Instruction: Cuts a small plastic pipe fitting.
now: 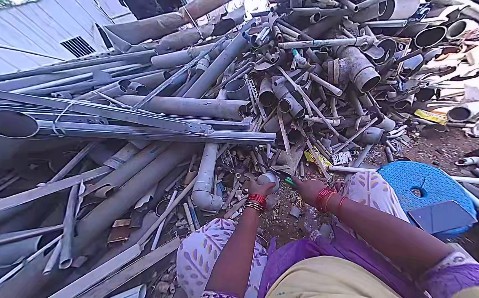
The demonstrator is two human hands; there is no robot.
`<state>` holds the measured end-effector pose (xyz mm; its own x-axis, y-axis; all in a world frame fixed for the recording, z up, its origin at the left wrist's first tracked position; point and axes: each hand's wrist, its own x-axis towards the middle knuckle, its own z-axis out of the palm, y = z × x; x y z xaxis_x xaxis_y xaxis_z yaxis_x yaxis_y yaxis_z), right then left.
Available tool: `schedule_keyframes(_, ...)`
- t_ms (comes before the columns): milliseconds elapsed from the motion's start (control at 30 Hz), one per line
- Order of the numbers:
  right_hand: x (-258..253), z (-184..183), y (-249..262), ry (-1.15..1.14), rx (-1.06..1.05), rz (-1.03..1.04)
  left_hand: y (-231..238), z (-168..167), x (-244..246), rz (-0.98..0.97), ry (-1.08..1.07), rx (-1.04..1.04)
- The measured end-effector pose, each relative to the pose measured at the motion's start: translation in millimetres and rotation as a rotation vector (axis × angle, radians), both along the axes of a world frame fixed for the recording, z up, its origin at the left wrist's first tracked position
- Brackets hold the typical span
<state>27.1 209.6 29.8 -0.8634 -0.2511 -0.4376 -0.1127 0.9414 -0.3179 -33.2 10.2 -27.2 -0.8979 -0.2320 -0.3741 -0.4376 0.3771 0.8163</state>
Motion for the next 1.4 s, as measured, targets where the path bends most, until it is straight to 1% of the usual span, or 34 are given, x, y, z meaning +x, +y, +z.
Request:
schedule_keyframes(33,0,-1,-1,-0.027,0.018,-0.01,-1,-8,1,0.008,-0.005,-0.006)
schedule_keyframes(100,2,9,3,0.049,-0.048,-0.046,-1,-17,3,0.074,-0.038,0.097)
schedule_keyframes(167,9,20,10,0.195,-0.209,-0.131,2,-11,7,0.149,-0.115,0.272)
schedule_keyframes(233,14,15,17,0.346,-0.431,-0.236,8,3,9,0.173,-0.206,0.429)
schedule_keyframes(267,14,8,19,0.37,-0.551,-0.285,10,9,11,0.168,-0.241,0.491)
schedule_keyframes(367,10,-14,23,0.23,-0.845,-0.351,27,24,23,0.117,-0.326,0.622)
schedule_keyframes(433,7,-20,20,0.088,-0.953,-0.373,38,28,31,0.026,-0.371,0.676)
schedule_keyframes(500,6,-22,13,0.017,-1.002,-0.411,45,29,38,-0.023,-0.406,0.709)
schedule_keyframes(567,5,-19,10,-0.004,-1.046,-0.479,46,29,43,-0.051,-0.389,0.672)
schedule_keyframes(600,4,-17,10,-0.02,-1.082,-0.526,45,30,46,-0.076,-0.337,0.628)
schedule_keyframes(633,3,-16,11,-0.039,-1.125,-0.585,43,31,50,-0.124,-0.249,0.572)
schedule_keyframes(667,2,-16,11,-0.059,-1.17,-0.646,42,31,53,-0.213,-0.13,0.491)
schedule_keyframes(700,0,-16,12,-0.085,-1.208,-0.697,40,31,55,-0.318,0.006,0.368)
schedule_keyframes(733,-2,-16,13,-0.117,-1.236,-0.738,40,30,55,-0.421,0.125,0.202)
schedule_keyframes(767,-4,-17,13,-0.148,-1.253,-0.771,41,32,55,-0.476,0.209,0.029)
schedule_keyframes(800,-5,-17,13,-0.177,-1.259,-0.799,45,33,59,-0.482,0.259,-0.107)
schedule_keyframes(867,-5,-19,11,-0.19,-1.242,-0.796,53,33,65,-0.424,0.27,-0.25)
schedule_keyframes(900,-5,-20,12,-0.15,-1.191,-0.758,55,32,65,-0.386,0.265,-0.25)
schedule_keyframes(933,-6,-19,14,-0.081,-1.078,-0.683,54,29,61,-0.341,0.243,-0.198)
schedule_keyframes(967,-7,-15,19,0.005,-0.89,-0.583,51,24,55,-0.275,0.205,-0.096)
schedule_keyframes(1033,-3,3,28,0.137,-0.455,-0.405,45,14,41,-0.09,0.084,0.179)
schedule_keyframes(1067,3,11,30,0.188,-0.34,-0.362,40,10,36,0.003,0.016,0.307)
schedule_keyframes(1100,9,16,31,0.267,-0.313,-0.344,36,8,31,0.08,-0.043,0.391)
schedule_keyframes(1133,16,16,32,0.398,-0.339,-0.336,32,6,27,0.143,-0.082,0.444)
schedule_keyframes(1200,23,-1,31,0.763,-0.465,-0.308,26,2,19,0.212,-0.134,0.518)
schedule_keyframes(1233,24,-9,29,0.87,-0.511,-0.277,25,1,17,0.229,-0.149,0.533)
schedule_keyframes(1267,27,-15,27,0.867,-0.509,-0.236,25,2,16,0.238,-0.158,0.542)
schedule_keyframes(1300,30,-16,25,0.745,-0.44,-0.184,24,4,15,0.245,-0.159,0.551)
schedule_keyframes(1367,27,-1,20,0.17,-0.156,-0.09,25,14,16,0.24,-0.155,0.588)
schedule_keyframes(1400,20,-3,17,-0.024,-0.06,-0.068,27,19,17,0.233,-0.15,0.593)
